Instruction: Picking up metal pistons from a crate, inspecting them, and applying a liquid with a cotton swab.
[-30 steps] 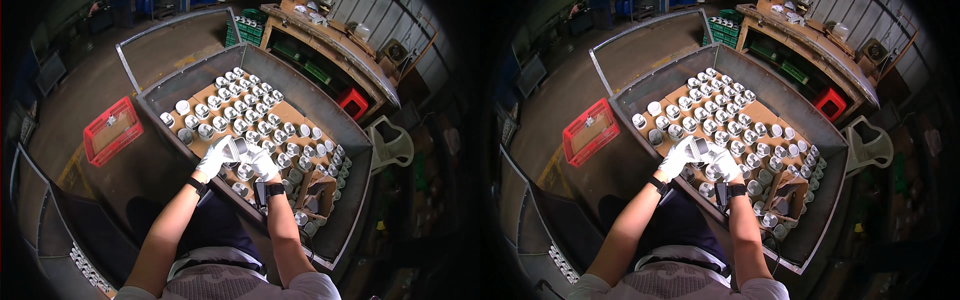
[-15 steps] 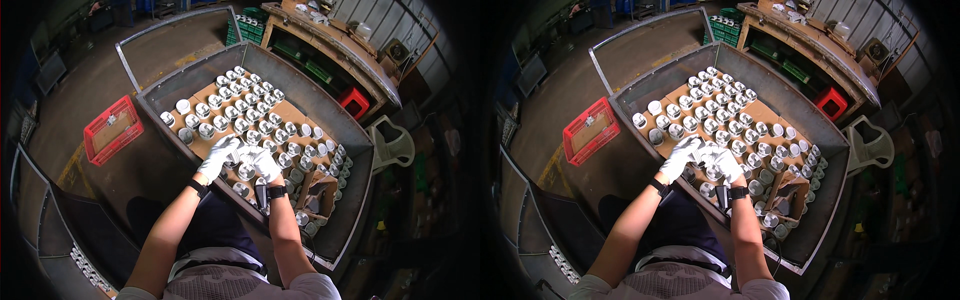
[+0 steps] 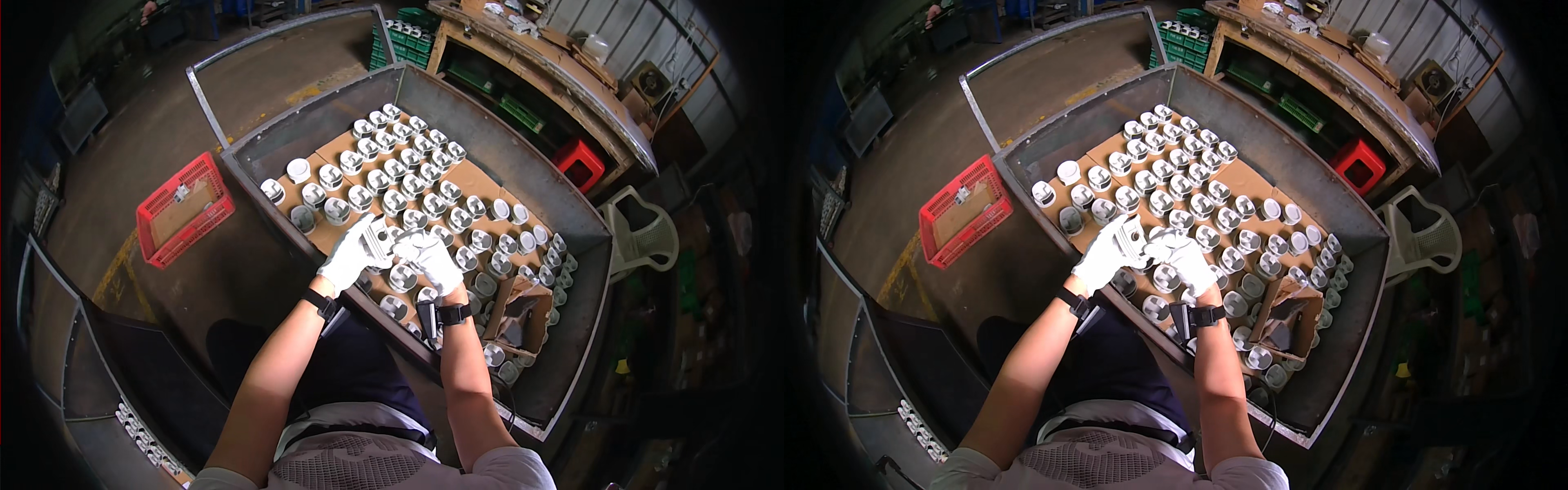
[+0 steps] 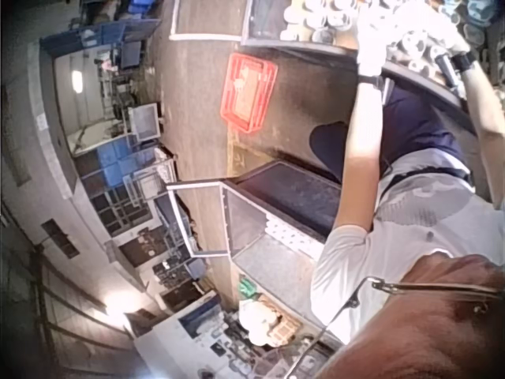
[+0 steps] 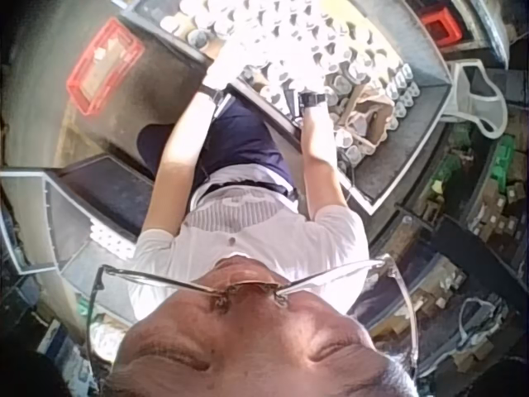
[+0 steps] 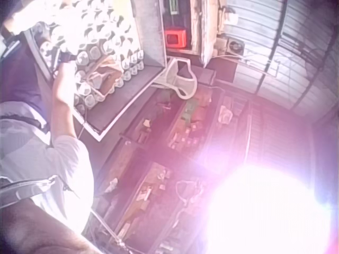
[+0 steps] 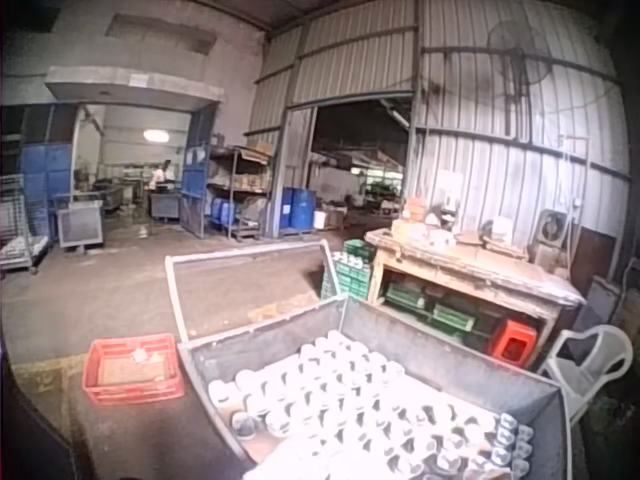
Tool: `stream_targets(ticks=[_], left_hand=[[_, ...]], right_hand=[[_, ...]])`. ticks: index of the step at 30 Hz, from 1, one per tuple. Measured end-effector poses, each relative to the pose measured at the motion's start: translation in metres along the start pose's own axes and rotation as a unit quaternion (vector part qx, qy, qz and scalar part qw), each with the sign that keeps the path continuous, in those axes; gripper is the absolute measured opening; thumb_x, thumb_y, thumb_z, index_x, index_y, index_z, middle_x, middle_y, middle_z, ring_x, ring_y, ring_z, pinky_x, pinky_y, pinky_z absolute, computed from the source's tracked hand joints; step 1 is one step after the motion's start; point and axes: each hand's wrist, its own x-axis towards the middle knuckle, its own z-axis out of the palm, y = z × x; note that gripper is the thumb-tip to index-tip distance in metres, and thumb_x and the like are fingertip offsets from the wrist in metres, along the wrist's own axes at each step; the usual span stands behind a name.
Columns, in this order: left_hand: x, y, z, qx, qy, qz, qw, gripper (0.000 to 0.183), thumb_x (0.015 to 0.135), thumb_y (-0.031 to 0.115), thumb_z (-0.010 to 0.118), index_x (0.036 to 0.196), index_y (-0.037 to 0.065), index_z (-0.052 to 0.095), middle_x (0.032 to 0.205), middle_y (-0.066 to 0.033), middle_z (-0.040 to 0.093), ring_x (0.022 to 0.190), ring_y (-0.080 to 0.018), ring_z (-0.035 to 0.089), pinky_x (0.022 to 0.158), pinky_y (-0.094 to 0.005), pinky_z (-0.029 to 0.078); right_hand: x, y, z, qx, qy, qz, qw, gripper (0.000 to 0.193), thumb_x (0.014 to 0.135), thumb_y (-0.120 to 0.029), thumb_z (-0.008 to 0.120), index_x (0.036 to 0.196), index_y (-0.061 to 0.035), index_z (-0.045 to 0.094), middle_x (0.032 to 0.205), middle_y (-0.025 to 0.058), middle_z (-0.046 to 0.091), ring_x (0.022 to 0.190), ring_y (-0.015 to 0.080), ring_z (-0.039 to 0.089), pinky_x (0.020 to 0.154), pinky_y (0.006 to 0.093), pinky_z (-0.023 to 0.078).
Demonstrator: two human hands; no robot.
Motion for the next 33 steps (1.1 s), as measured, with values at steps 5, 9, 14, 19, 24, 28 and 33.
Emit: stream_targets(ticks=[5, 9, 14, 19, 24, 28, 33], left_hand=[[0.002, -0.003, -0.005, 0.180, -0.006, 0.055, 0.982, 0.061, 0.090, 0.000, 0.066, 0.146, 0.000, 0.042, 0.139, -0.0078, 0.054, 0.124, -0.0151, 0.055, 0.097, -0.0302, 0.054], [0.000, 0.002, 0.000, 0.028, -0.005, -0.002, 1.000, 0.061, 0.086, -0.003, 0.068, 0.143, -0.001, 0.047, 0.138, -0.0075, 0.055, 0.122, -0.0151, 0.057, 0.098, -0.0307, 0.053], [-0.001, -0.001, 0.000, 0.235, -0.042, 0.066, 0.969, 0.052, 0.090, 0.002, 0.066, 0.140, 0.001, 0.050, 0.143, -0.0086, 0.046, 0.127, -0.0208, 0.052, 0.093, -0.0345, 0.060], [0.000, -0.007, -0.002, 0.160, -0.040, 0.054, 0.985, 0.047, 0.096, 0.011, 0.063, 0.140, 0.004, 0.049, 0.142, -0.0068, 0.046, 0.127, -0.0208, 0.052, 0.088, -0.0404, 0.062], [0.003, 0.007, 0.015, -0.074, 0.020, -0.107, 0.991, 0.054, 0.091, 0.006, 0.068, 0.141, 0.004, 0.048, 0.132, -0.0063, 0.054, 0.123, -0.0192, 0.055, 0.087, -0.0389, 0.062], [-0.006, 0.008, 0.006, 0.241, -0.013, 0.056, 0.969, 0.061, 0.082, -0.001, 0.076, 0.137, 0.001, 0.049, 0.132, -0.0091, 0.056, 0.119, -0.0187, 0.058, 0.093, -0.0309, 0.057], [-0.006, 0.013, -0.008, 0.218, 0.010, 0.130, 0.967, 0.059, 0.082, 0.000, 0.075, 0.134, 0.001, 0.047, 0.121, -0.0084, 0.062, 0.107, -0.0178, 0.063, 0.090, -0.0305, 0.055]], right_hand=[[0.001, -0.004, 0.003, -0.029, -0.012, -0.022, 0.999, 0.019, 0.093, -0.012, 0.067, 0.108, -0.0011, 0.069, 0.100, 0.0021, 0.067, 0.089, 0.0098, 0.062, 0.078, 0.0246, 0.051], [-0.003, -0.009, 0.008, -0.028, 0.029, 0.006, 0.999, 0.016, 0.092, -0.014, 0.069, 0.103, -0.0028, 0.072, 0.090, -0.0013, 0.067, 0.084, 0.0070, 0.061, 0.074, 0.0232, 0.049], [0.000, -0.012, 0.010, -0.036, 0.047, 0.034, 0.998, 0.018, 0.093, -0.015, 0.069, 0.104, -0.0024, 0.073, 0.092, -0.0001, 0.070, 0.085, 0.0076, 0.061, 0.074, 0.0237, 0.050], [0.003, -0.005, 0.009, 0.004, 0.067, -0.001, 0.998, 0.021, 0.094, -0.015, 0.067, 0.108, -0.0014, 0.073, 0.104, 0.0045, 0.072, 0.092, 0.0109, 0.063, 0.081, 0.0260, 0.051], [0.003, 0.001, 0.002, -0.028, 0.073, -0.024, 0.997, 0.023, 0.096, -0.017, 0.064, 0.111, -0.0007, 0.072, 0.105, 0.0052, 0.071, 0.093, 0.0116, 0.064, 0.083, 0.0268, 0.051], [0.005, -0.008, 0.008, -0.040, 0.103, 0.029, 0.993, 0.024, 0.099, -0.018, 0.061, 0.113, -0.0008, 0.071, 0.104, 0.0044, 0.071, 0.091, 0.0109, 0.064, 0.080, 0.0260, 0.051], [0.008, -0.008, 0.005, -0.044, 0.153, -0.052, 0.986, 0.025, 0.100, -0.015, 0.059, 0.117, -0.0004, 0.069, 0.104, 0.0037, 0.072, 0.091, 0.0108, 0.064, 0.079, 0.0255, 0.051]])
